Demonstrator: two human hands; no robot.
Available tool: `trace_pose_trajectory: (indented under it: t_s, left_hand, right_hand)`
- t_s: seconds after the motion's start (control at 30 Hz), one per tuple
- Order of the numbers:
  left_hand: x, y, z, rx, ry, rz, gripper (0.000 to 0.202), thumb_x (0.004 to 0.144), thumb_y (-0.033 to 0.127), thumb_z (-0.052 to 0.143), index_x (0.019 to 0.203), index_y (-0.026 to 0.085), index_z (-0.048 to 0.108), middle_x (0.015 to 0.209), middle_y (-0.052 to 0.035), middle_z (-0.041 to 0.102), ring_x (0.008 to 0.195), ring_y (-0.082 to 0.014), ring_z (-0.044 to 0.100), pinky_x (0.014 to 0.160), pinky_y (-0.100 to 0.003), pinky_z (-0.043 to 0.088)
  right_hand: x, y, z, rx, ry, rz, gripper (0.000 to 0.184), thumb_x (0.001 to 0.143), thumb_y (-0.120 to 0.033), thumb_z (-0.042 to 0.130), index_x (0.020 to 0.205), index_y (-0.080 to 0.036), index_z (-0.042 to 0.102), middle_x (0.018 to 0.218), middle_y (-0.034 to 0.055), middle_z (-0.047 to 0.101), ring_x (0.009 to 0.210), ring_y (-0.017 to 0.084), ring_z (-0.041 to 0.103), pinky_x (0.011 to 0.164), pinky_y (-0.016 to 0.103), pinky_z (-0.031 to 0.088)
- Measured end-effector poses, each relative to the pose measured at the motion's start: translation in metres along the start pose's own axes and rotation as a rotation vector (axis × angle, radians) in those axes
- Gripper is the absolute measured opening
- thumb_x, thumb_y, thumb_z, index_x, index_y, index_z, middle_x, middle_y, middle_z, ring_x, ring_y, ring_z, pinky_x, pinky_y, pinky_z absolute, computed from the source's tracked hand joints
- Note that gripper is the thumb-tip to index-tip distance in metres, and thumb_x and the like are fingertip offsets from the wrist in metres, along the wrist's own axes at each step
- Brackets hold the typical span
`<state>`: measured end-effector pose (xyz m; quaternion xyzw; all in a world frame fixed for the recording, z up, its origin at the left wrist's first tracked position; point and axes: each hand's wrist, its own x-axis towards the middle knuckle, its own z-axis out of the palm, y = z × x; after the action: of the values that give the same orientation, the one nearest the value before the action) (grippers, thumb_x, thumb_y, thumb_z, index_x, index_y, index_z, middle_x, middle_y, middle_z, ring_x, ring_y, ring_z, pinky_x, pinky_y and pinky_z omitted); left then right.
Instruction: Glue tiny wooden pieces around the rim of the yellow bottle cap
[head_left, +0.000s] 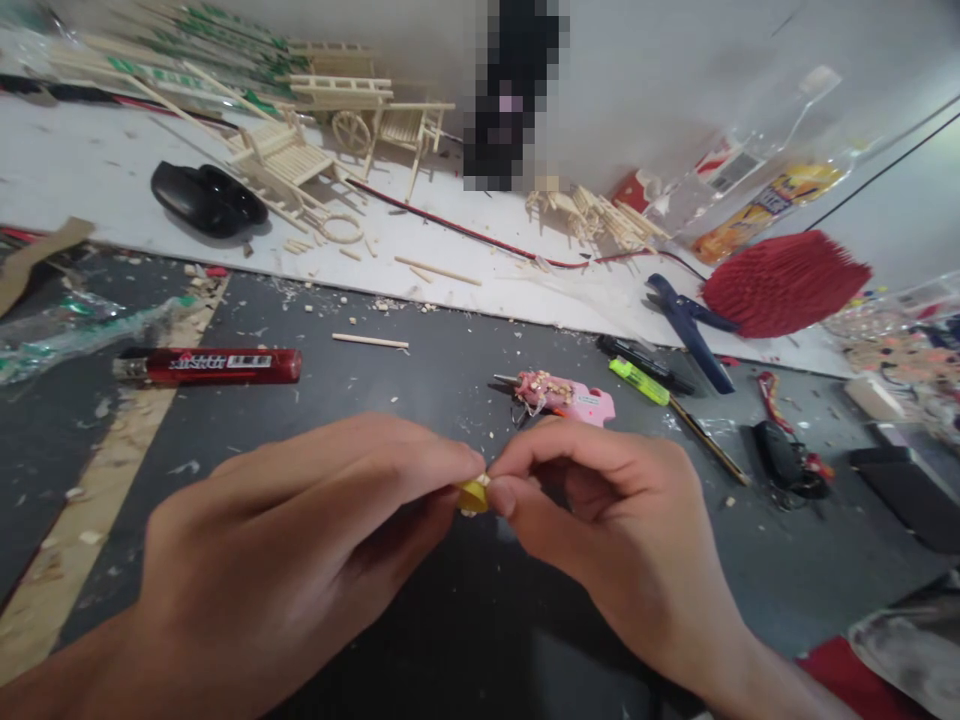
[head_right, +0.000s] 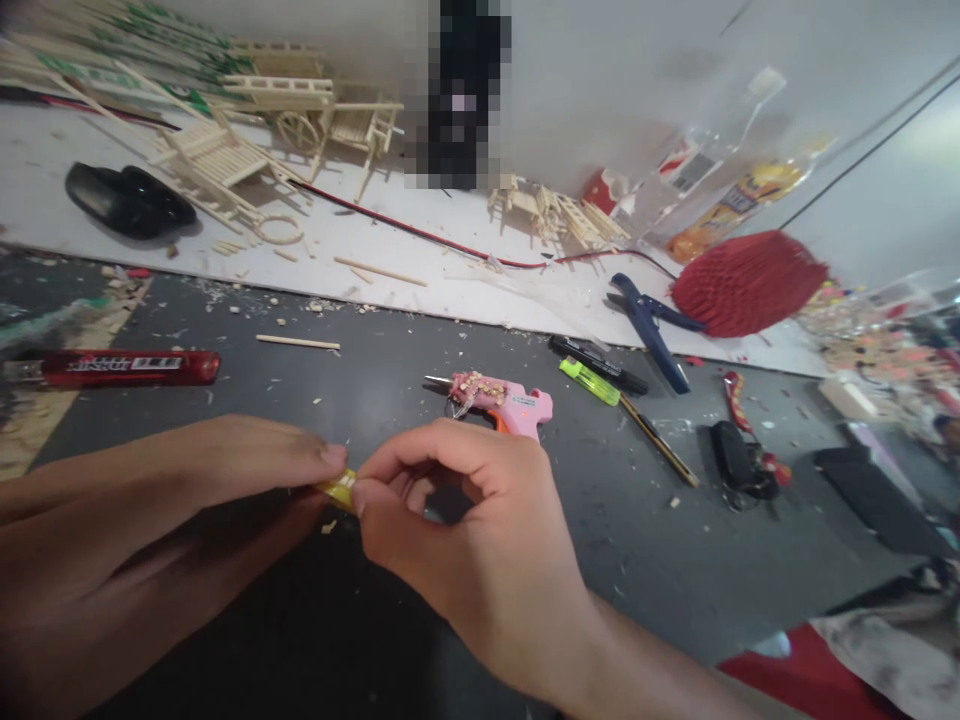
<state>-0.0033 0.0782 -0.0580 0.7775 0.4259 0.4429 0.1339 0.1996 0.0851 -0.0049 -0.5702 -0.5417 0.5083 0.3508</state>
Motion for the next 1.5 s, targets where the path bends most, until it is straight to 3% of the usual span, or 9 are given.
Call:
trace_pose_trajectory:
  t_s: [0.5,0.73,0.87,0.97,1.07,1.17,1.3,1.37,1.5]
  left_hand:
    - [0.003,0.005,0.0,-0.053,0.041,-0.032,0.035,0.101,0.009,0.062,0.107,0.04,0.077,0.1,0.0189,0.089,0.072,-0.0064,0.083,0.082,-0.012,0.066]
    - [-0.001,0.0,0.002,-0.085,0.022,-0.108,0.025,0.097,0.024,0.076,0.109,0.045,0.083,0.1,0.0159,0.09,0.073,-0.0121,0.085,0.074,-0.018,0.065]
    - [0.003,0.003,0.002,0.074,0.005,-0.217,0.021,0.106,0.028,0.07,0.115,0.043,0.082,0.108,0.0138,0.091,0.092,-0.0151,0.089,0.082,-0.019,0.064]
    - [0.007,0.003,0.0,0.034,-0.039,-0.385,0.016,0.106,0.038,0.072,0.117,0.041,0.083,0.106,0.011,0.091,0.093,-0.0184,0.088,0.098,-0.025,0.065]
    - [0.01,0.0,-0.001,-0.134,-0.098,-0.541,0.019,0.099,0.047,0.079,0.116,0.04,0.085,0.101,0.0091,0.091,0.085,-0.0181,0.088,0.083,-0.021,0.069]
    - [0.011,-0.002,0.002,-0.389,-0.117,-0.638,0.021,0.096,0.042,0.081,0.114,0.034,0.086,0.101,0.0034,0.092,0.084,-0.0199,0.089,0.073,-0.02,0.071]
    - [0.009,-0.006,0.008,-0.611,-0.097,-0.699,0.023,0.094,0.043,0.087,0.113,0.03,0.086,0.099,-0.0003,0.091,0.085,-0.0206,0.089,0.078,-0.022,0.073]
    - [0.009,-0.008,0.009,-0.656,-0.113,-0.739,0.026,0.095,0.045,0.088,0.115,0.029,0.085,0.102,-0.0023,0.091,0.091,-0.022,0.089,0.08,-0.023,0.073]
    - [0.011,-0.01,0.013,-0.737,-0.169,-0.799,0.029,0.094,0.043,0.086,0.117,0.024,0.084,0.103,-0.0038,0.09,0.093,-0.0238,0.089,0.082,-0.026,0.073]
  right_hand:
    - [-0.003,0.001,0.003,0.098,0.01,0.043,0.013,0.075,-0.008,0.084,0.069,-0.019,0.078,0.058,-0.0046,0.064,0.05,0.006,0.048,0.046,0.013,0.041]
    - [-0.001,0.0,-0.003,0.027,-0.001,-0.044,0.009,0.083,-0.019,0.088,0.08,-0.022,0.08,0.067,-0.003,0.073,0.058,0.01,0.061,0.052,0.017,0.047]
    - [-0.002,-0.007,-0.038,-0.404,0.107,-0.13,0.018,0.096,-0.043,0.08,0.09,-0.026,0.081,0.068,-0.0022,0.074,0.058,0.015,0.064,0.054,0.026,0.046]
    - [-0.004,-0.001,-0.066,-0.942,0.123,0.033,0.047,0.104,-0.058,0.063,0.069,-0.026,0.07,0.061,0.0009,0.07,0.053,0.019,0.06,0.055,0.034,0.036]
    - [-0.004,0.017,-0.078,-1.086,0.126,0.181,0.041,0.102,-0.057,0.063,0.075,-0.027,0.067,0.068,0.0044,0.075,0.062,0.027,0.068,0.061,0.036,0.038]
    - [-0.006,0.035,-0.08,-0.894,0.144,0.271,0.032,0.098,-0.05,0.072,0.078,-0.025,0.067,0.072,0.0046,0.076,0.069,0.028,0.074,0.065,0.035,0.045]
    - [-0.012,0.046,-0.088,-0.183,0.219,0.274,0.032,0.087,-0.048,0.089,0.091,-0.021,0.073,0.078,0.0025,0.073,0.063,0.02,0.066,0.057,0.029,0.045]
    - [-0.014,0.044,-0.093,0.101,0.189,0.219,0.039,0.08,-0.048,0.096,0.097,-0.021,0.073,0.078,0.0022,0.071,0.059,0.017,0.057,0.053,0.027,0.04]
    - [-0.004,0.039,-0.09,0.3,0.048,0.114,0.04,0.071,-0.047,0.097,0.09,-0.024,0.071,0.066,-0.0047,0.05,0.061,0.016,0.044,0.056,0.028,0.041]
